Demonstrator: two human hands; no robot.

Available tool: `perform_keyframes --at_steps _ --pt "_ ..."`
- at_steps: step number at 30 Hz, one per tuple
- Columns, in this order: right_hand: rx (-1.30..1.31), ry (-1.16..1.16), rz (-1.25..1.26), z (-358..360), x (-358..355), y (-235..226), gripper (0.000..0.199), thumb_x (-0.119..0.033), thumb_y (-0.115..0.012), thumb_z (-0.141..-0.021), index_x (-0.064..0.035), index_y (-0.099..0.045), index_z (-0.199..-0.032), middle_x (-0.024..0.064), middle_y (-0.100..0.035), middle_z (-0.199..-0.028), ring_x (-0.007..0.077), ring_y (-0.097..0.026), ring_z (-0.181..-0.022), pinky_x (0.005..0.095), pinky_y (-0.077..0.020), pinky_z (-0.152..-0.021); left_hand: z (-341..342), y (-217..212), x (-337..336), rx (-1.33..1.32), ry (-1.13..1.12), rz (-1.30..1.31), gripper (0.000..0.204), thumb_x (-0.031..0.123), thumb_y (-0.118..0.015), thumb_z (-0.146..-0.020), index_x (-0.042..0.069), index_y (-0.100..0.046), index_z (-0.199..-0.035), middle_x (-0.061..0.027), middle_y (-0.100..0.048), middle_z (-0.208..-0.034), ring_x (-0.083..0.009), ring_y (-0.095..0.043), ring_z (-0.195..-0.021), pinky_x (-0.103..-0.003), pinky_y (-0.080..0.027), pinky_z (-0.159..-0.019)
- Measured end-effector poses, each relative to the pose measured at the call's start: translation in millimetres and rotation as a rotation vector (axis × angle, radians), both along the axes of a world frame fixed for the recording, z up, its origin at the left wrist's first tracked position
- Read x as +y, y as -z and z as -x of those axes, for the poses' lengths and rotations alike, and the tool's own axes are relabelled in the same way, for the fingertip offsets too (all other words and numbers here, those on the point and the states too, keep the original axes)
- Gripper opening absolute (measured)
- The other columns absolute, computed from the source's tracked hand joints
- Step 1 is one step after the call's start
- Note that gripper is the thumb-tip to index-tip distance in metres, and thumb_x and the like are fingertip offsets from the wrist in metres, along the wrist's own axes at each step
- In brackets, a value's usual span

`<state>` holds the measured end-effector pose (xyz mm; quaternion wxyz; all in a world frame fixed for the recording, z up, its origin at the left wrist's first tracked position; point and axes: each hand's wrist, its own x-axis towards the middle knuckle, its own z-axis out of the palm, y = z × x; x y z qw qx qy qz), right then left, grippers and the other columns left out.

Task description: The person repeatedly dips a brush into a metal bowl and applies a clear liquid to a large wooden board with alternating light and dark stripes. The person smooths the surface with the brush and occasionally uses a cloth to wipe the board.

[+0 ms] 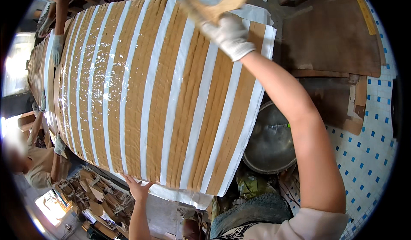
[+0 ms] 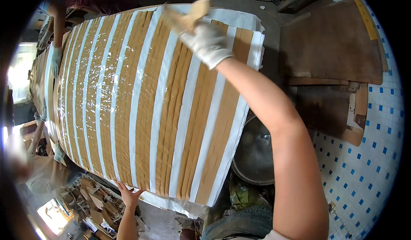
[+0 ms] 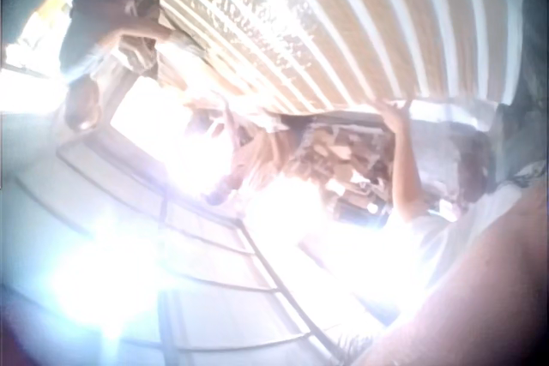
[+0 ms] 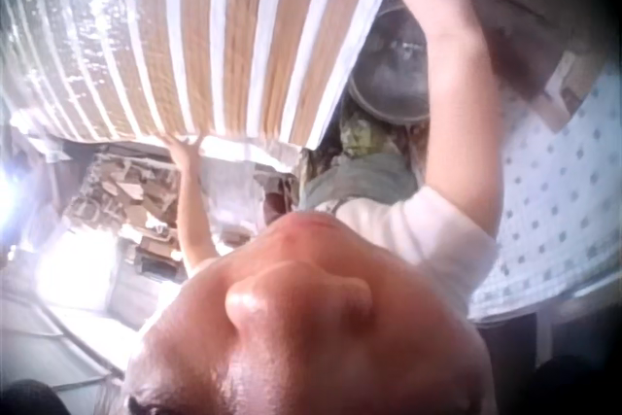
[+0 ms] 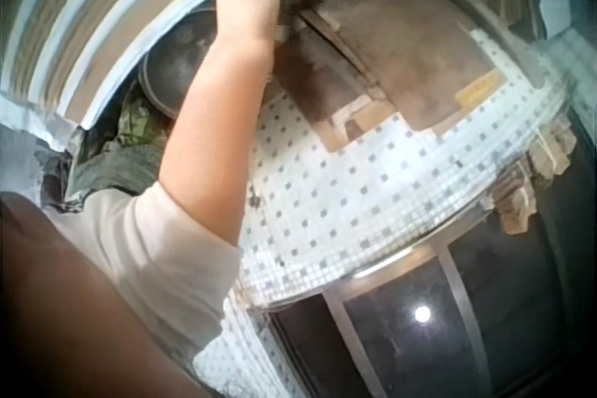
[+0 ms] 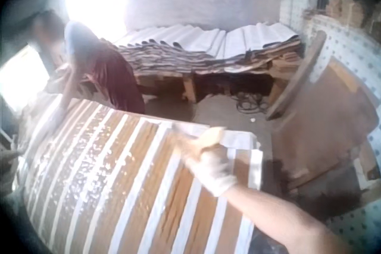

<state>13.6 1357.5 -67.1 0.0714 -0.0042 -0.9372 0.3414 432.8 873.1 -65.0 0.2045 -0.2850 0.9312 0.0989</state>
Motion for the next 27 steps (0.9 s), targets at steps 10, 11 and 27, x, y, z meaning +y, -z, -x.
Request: perform_keyframes --at_steps 10,11,27 --pt "0.043 -0.042 -0.145 43.4 -16.1 -7.7 0.035 -0.042 -0.058 -0.094 -0.013 -0.068 -0.111 0.0115 -0.072 -0.097 0.029 -0.07 -0.088 0.0416 -0.0566 -0.078 7.6 -1.2 7.4 -0.043 -0.037 0.009 0.137 0.032 -0.096 -0.057 -0.004 -0.007 -0.154 -0.022 -0.003 -0.163 -0.0339 -0.061 -0.118 -0.035 -0.058 -0.089" --pt "-0.053 -0.146 -0.036 23.0 -25.6 -15.9 0.034 -0.041 -0.057 -0.095 -0.0135 -0.067 -0.112 0.0117 -0.071 -0.1 0.0295 -0.069 -0.09 0.0417 -0.0563 -0.082 3.5 -0.8 6.2 -0.032 -0.054 0.012 0.137 0.032 -0.096 -0.057 -0.004 -0.007 -0.155 -0.0215 -0.003 -0.163 -0.0335 -0.063 -0.116 -0.035 -0.058 -0.088" --pt "-0.006 -0.079 -0.056 -64.1 29.3 57.9 0.05 -0.054 -0.058 -0.091 -0.0053 -0.067 -0.099 0.0155 -0.069 -0.095 0.0294 -0.069 -0.082 0.0408 -0.0552 -0.071 -1.6 11.8 -10.0 -0.047 0.0 0.022 0.136 0.04 -0.096 -0.057 -0.007 -0.012 -0.153 -0.0227 -0.004 -0.162 -0.0322 -0.049 -0.131 -0.033 -0.059 -0.088"
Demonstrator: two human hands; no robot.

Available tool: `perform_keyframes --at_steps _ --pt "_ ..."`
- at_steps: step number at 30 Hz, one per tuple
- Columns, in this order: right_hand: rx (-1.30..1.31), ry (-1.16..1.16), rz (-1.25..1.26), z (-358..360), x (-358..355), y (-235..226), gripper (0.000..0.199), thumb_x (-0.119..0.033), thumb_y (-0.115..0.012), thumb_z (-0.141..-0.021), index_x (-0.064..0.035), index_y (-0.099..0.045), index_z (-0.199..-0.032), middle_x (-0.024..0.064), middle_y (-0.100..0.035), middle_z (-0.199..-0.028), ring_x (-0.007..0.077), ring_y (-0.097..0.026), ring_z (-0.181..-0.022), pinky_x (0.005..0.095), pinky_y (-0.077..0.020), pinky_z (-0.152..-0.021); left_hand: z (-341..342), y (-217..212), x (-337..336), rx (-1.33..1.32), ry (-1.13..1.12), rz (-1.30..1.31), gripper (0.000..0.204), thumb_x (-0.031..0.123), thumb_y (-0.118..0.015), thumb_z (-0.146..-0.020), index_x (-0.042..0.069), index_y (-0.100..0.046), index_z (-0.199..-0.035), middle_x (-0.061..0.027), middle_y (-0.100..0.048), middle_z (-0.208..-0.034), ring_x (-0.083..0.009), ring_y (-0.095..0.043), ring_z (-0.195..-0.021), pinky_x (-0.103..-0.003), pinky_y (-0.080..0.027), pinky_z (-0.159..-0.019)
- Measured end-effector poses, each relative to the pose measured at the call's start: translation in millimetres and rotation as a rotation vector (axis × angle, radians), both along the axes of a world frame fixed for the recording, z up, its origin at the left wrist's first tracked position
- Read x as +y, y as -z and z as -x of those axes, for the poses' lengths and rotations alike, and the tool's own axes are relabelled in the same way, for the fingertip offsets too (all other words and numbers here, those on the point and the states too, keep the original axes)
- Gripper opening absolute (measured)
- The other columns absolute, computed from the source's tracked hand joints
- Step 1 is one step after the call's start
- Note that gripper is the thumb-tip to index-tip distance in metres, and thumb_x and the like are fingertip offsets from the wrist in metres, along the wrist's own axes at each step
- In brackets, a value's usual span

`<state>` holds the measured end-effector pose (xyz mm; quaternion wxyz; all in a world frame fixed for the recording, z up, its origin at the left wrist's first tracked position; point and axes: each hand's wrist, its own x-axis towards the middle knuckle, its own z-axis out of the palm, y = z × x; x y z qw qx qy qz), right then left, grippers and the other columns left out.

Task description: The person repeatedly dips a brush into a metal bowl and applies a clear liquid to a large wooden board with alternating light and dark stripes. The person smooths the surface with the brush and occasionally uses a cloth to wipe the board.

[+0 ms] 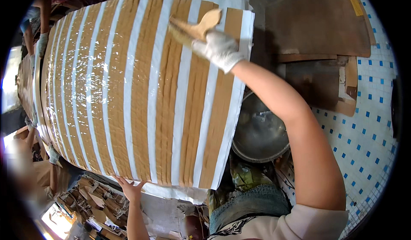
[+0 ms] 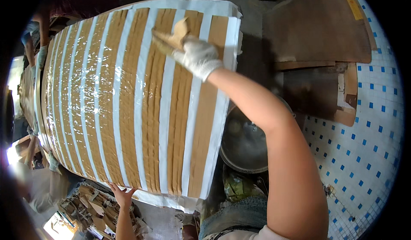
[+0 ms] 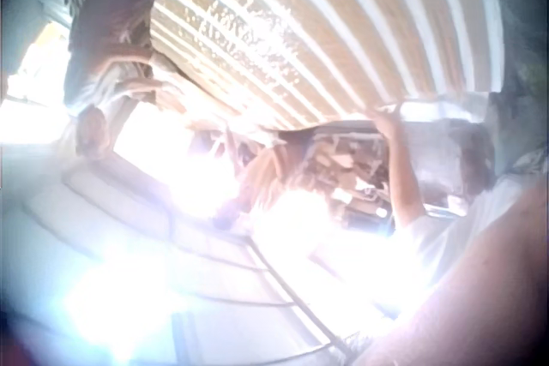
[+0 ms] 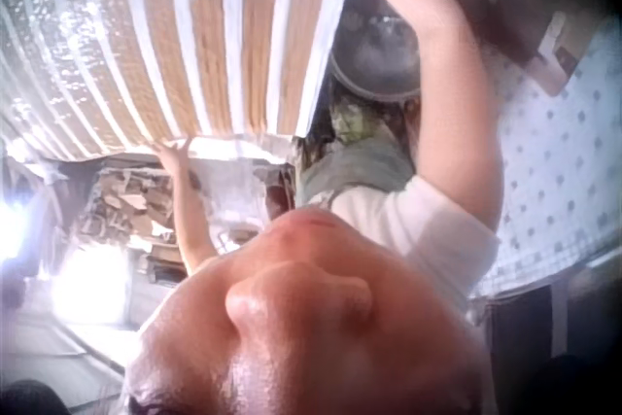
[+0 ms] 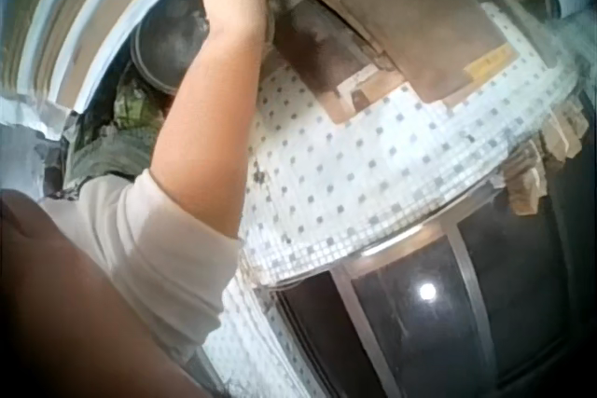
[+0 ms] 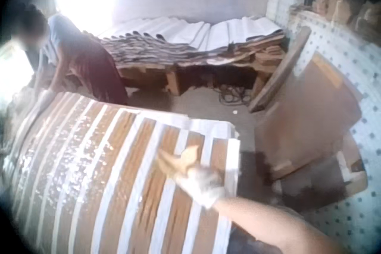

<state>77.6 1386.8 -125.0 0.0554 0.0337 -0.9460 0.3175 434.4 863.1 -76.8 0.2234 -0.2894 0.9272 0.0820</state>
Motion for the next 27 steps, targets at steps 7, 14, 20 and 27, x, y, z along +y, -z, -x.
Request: perform_keyframes --at_steps 7,14,20,27 --pt "-0.101 0.34 -0.132 42.2 84.3 -29.2 0.052 -0.056 -0.062 -0.085 -0.0061 -0.071 -0.098 0.02 -0.071 -0.09 0.0356 -0.069 -0.083 0.0467 -0.0534 -0.074 4.9 -2.1 4.3 0.021 -0.014 -0.059 0.136 0.037 -0.096 -0.058 -0.006 -0.01 -0.154 -0.0222 -0.004 -0.162 -0.033 -0.054 -0.125 -0.034 -0.059 -0.086" --pt "-0.269 0.076 -0.16 -25.8 56.8 -15.4 0.054 -0.057 -0.063 -0.086 -0.0064 -0.07 -0.103 0.0194 -0.069 -0.094 0.035 -0.068 -0.089 0.0446 -0.0532 -0.076 -14.8 7.1 -13.0 0.102 0.062 -0.016 0.132 0.03 -0.096 -0.057 -0.006 -0.012 -0.153 -0.0223 -0.005 -0.162 -0.0351 -0.059 -0.119 -0.036 -0.059 -0.089" --pt "-0.095 0.301 -0.258 8.8 127.2 -21.5 0.05 -0.051 -0.062 -0.087 -0.0025 -0.069 -0.097 0.0219 -0.069 -0.085 0.0372 -0.068 -0.08 0.0468 -0.0529 -0.071 1.8 1.4 1.4 0.048 0.021 -0.029 0.13 0.028 -0.095 -0.06 -0.007 -0.012 -0.153 -0.0252 -0.006 -0.161 -0.0357 -0.049 -0.131 -0.035 -0.059 -0.088" --pt "-0.036 0.04 -0.28 -63.3 101.0 4.5 0.058 -0.063 -0.06 -0.084 -0.0061 -0.072 -0.079 0.0187 -0.066 -0.074 0.0324 -0.068 -0.071 0.042 -0.0522 -0.066 -8.7 2.2 -5.2 0.076 -0.005 -0.065 0.13 0.026 -0.095 -0.062 -0.006 -0.009 -0.154 -0.0236 -0.004 -0.162 -0.0324 -0.057 -0.122 -0.035 -0.06 -0.087"
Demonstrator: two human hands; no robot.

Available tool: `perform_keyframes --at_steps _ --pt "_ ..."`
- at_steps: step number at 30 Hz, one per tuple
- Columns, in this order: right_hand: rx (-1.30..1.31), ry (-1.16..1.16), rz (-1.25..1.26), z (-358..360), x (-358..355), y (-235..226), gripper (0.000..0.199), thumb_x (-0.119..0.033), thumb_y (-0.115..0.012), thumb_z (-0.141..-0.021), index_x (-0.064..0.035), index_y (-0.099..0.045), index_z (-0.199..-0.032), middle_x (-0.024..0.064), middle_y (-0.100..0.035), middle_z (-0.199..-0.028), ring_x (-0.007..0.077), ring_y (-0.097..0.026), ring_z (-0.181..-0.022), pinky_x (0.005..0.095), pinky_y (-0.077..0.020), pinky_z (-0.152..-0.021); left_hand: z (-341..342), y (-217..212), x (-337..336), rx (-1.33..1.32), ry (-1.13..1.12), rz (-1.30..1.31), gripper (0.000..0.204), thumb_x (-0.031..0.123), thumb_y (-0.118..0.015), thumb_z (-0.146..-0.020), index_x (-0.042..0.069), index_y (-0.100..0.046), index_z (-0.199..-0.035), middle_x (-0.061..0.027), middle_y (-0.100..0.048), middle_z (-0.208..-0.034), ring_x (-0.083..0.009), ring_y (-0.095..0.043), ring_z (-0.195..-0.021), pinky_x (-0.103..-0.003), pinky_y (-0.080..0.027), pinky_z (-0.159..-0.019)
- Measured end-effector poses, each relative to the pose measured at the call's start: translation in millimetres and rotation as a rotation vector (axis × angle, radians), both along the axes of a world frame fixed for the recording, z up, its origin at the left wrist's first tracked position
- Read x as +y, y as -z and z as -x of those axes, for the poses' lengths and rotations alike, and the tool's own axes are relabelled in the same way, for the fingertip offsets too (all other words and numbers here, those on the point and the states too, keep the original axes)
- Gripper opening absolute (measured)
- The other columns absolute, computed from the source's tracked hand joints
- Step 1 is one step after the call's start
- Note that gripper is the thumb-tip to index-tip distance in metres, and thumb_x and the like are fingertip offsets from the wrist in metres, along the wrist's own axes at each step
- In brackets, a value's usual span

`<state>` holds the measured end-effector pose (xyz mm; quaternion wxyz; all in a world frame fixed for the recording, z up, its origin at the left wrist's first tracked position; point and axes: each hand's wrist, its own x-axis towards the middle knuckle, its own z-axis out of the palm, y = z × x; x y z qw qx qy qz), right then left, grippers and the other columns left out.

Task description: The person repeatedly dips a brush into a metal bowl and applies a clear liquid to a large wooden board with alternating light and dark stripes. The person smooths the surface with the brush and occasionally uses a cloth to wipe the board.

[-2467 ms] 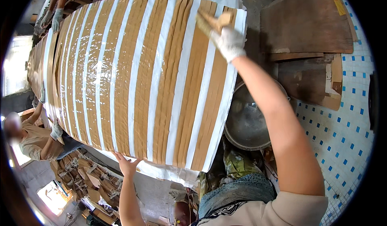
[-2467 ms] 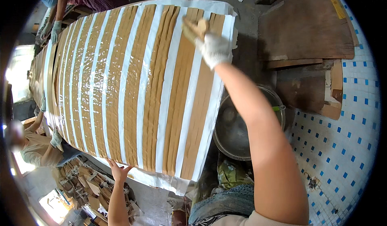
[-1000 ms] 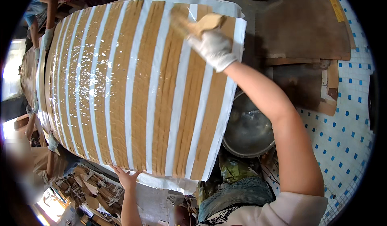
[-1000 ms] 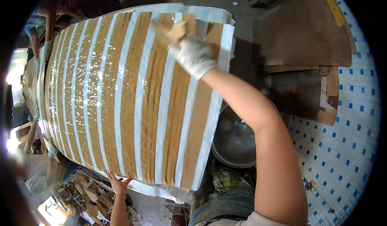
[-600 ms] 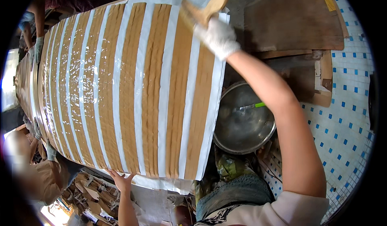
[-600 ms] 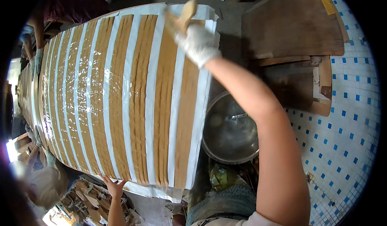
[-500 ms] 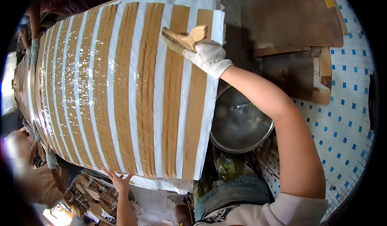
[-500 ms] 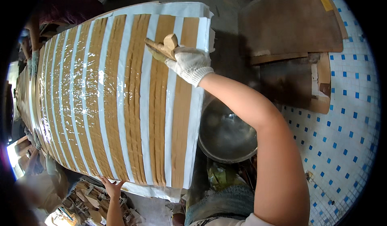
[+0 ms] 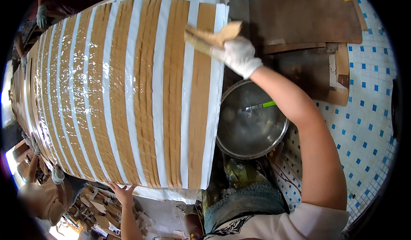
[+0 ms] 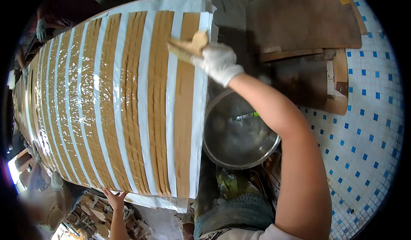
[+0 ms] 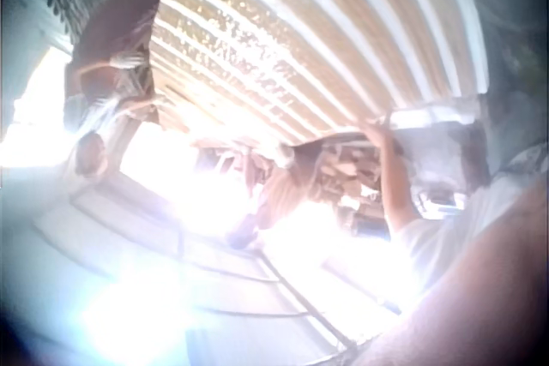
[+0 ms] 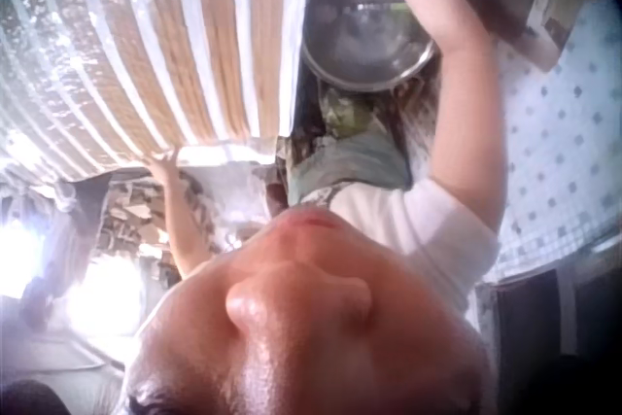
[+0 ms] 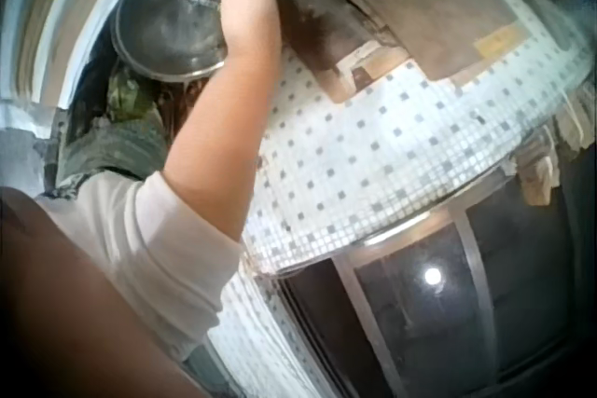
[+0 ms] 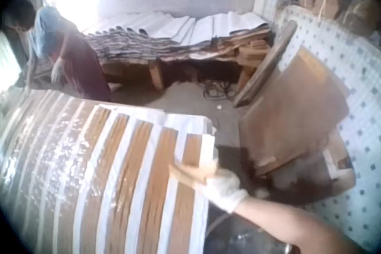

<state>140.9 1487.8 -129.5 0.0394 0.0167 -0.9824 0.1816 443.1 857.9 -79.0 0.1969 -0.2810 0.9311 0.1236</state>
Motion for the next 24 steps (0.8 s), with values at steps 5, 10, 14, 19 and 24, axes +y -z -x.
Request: perform_keyframes --at_steps 5,10,14,19,24 --pt "-0.121 0.24 -0.105 69.5 52.8 -17.2 0.052 -0.052 -0.06 -0.087 -0.0034 -0.07 -0.101 0.0214 -0.07 -0.092 0.0364 -0.069 -0.086 0.0458 -0.0539 -0.075 14.5 2.9 -1.2 -0.093 -0.007 0.037 0.131 0.026 -0.095 -0.06 -0.006 -0.01 -0.154 -0.0229 -0.006 -0.162 -0.0356 -0.048 -0.132 -0.034 -0.06 -0.085" --pt "0.095 -0.001 0.089 45.0 30.6 -33.3 0.054 -0.055 -0.06 -0.086 -0.0052 -0.07 -0.105 0.0199 -0.069 -0.091 0.0363 -0.068 -0.086 0.0437 -0.0524 -0.078 5.3 -1.6 5.1 -0.013 0.014 0.036 0.133 0.025 -0.095 -0.059 -0.003 -0.008 -0.155 -0.0245 -0.006 -0.162 -0.0365 -0.045 -0.134 -0.036 -0.059 -0.089" --pt "-0.225 0.064 -0.134 30.4 30.3 -13.6 0.065 -0.067 -0.054 -0.084 -0.0072 -0.072 -0.102 0.0192 -0.07 -0.095 0.0351 -0.067 -0.09 0.0453 -0.0513 -0.08 -3.9 7.6 -9.2 0.007 0.014 0.004 0.133 0.024 -0.095 -0.06 -0.001 -0.006 -0.155 -0.0224 -0.005 -0.162 -0.0358 -0.045 -0.134 -0.037 -0.059 -0.091" --pt "-0.042 0.348 -0.061 70.3 24.9 -47.7 0.041 -0.044 -0.061 -0.088 -0.0102 -0.07 -0.11 0.0175 -0.069 -0.103 0.0326 -0.067 -0.095 0.0422 -0.051 -0.08 -5.1 11.5 -17.7 0.015 0.034 -0.008 0.129 0.026 -0.094 -0.064 -0.003 -0.008 -0.155 -0.0195 -0.002 -0.163 -0.0325 -0.049 -0.131 -0.036 -0.059 -0.089" --pt "-0.007 -0.007 0.28 24.9 -28.1 25.1 0.04 -0.045 -0.056 -0.093 -0.0154 -0.069 -0.116 0.0092 -0.068 -0.117 0.0264 -0.065 -0.106 0.0384 -0.0537 -0.084 6.0 12.1 -8.3 0.021 0.045 0.013 0.127 0.028 -0.094 -0.063 -0.007 -0.011 -0.153 -0.0221 -0.003 -0.163 -0.0329 -0.049 -0.131 -0.034 -0.058 -0.089"
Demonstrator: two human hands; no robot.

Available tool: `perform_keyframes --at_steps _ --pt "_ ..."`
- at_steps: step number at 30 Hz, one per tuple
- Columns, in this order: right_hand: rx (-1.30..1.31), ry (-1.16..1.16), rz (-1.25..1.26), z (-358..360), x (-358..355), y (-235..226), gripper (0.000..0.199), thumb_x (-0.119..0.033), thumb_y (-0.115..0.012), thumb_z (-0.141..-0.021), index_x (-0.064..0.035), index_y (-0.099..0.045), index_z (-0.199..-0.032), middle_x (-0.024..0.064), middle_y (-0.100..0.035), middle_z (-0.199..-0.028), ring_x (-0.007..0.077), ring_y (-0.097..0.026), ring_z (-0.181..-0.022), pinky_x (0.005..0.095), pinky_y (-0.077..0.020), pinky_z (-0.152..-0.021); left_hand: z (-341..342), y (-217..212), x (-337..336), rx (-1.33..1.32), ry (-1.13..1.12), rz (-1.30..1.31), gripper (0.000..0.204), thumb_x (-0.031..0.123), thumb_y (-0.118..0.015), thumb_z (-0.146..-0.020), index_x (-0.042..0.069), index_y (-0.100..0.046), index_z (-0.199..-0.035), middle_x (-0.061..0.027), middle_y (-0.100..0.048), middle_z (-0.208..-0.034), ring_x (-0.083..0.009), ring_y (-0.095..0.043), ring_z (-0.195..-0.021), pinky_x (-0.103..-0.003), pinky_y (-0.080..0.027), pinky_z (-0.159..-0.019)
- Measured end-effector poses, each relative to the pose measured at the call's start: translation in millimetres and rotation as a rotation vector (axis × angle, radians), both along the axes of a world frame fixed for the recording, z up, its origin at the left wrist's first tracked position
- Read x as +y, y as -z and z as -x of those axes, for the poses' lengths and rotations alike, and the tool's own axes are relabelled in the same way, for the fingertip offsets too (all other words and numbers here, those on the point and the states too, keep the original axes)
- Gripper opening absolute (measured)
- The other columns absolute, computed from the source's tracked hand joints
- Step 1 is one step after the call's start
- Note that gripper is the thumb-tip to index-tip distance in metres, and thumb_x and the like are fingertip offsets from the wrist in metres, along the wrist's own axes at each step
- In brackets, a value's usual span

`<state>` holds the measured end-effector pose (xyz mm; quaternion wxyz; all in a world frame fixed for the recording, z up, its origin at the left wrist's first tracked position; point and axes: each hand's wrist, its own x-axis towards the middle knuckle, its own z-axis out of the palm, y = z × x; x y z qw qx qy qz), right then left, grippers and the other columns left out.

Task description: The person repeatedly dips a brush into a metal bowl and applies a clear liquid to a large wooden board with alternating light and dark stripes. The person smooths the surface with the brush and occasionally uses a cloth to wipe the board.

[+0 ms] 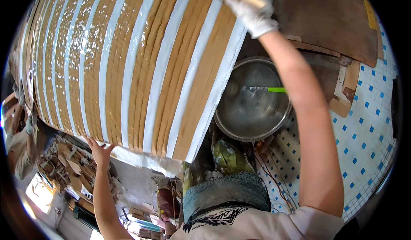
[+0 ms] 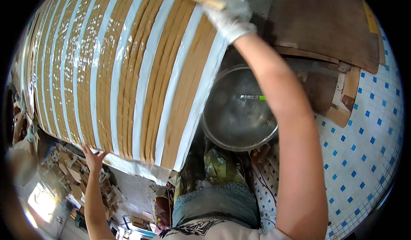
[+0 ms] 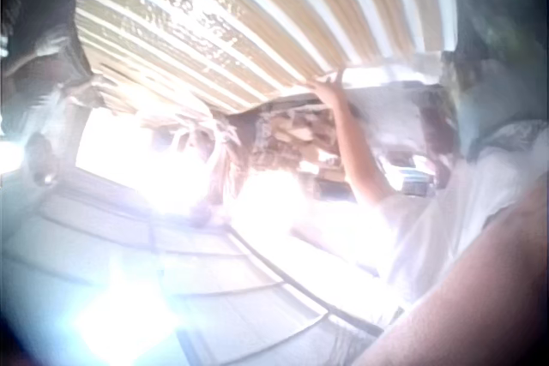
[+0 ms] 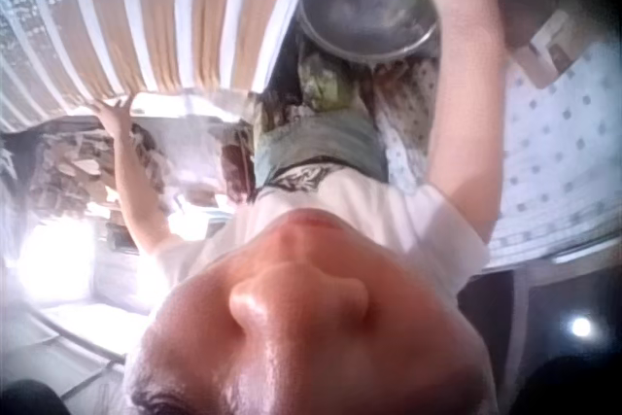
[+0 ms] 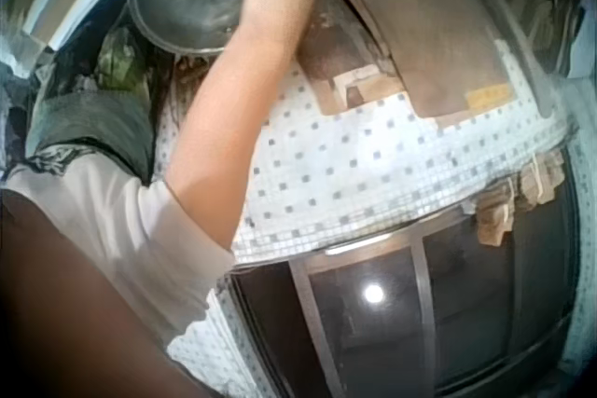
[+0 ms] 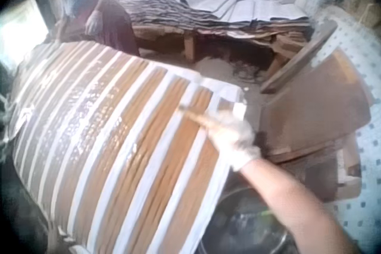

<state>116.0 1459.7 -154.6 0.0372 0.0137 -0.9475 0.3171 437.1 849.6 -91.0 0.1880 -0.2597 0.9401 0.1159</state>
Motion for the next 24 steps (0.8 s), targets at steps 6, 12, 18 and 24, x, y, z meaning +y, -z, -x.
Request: perform_keyframes --at_steps 6,12,18,24 --pt "-0.025 -0.552 -0.455 -249.0 -145.0 -29.9 0.033 -0.022 -0.057 -0.088 -0.0157 -0.06 -0.12 0.0031 -0.065 -0.11 0.0217 -0.061 -0.107 0.0383 -0.0543 -0.072 -2.4 -10.2 9.7 -0.031 -0.004 0.05 0.127 0.032 -0.094 -0.063 -0.008 -0.013 -0.152 -0.0237 -0.004 -0.162 -0.0305 -0.053 -0.126 -0.032 -0.058 -0.089" --pt "-0.838 -0.216 0.773 -198.2 -110.8 -50.5 0.017 -0.009 -0.064 -0.092 -0.0041 -0.066 -0.108 0.0077 -0.067 -0.102 0.0152 -0.065 -0.094 0.0271 -0.0548 -0.083 -0.8 -9.1 7.8 -0.044 -0.003 0.051 0.128 0.031 -0.094 -0.064 -0.009 -0.01 -0.152 -0.0244 -0.004 -0.162 -0.0332 -0.049 -0.132 -0.033 -0.057 -0.092" --pt "-0.071 0.141 -0.367 -88.5 -9.2 -27.8 0.051 -0.053 -0.056 -0.09 -0.0051 -0.071 -0.096 0.0186 -0.07 -0.087 0.0344 -0.068 -0.085 0.0449 -0.0523 -0.075 1.4 -1.7 4.3 0.036 0.066 0.023 0.123 0.03 -0.092 -0.067 -0.009 -0.012 -0.152 -0.0231 -0.005 -0.162 -0.0325 -0.049 -0.132 -0.034 -0.056 -0.095" --pt "0.06 -0.451 -0.377 -309.0 -131.3 -13.7 0.043 -0.02 -0.055 -0.09 -0.0166 -0.058 -0.133 0.0038 -0.066 -0.12 0.0228 -0.064 -0.109 0.0321 -0.0538 -0.09 -6.2 -6.8 9.0 0.032 0.026 -0.002 0.118 0.027 -0.09 -0.07 -0.009 -0.013 -0.152 -0.0252 -0.006 -0.162 -0.0344 -0.055 -0.126 -0.034 -0.055 -0.096"
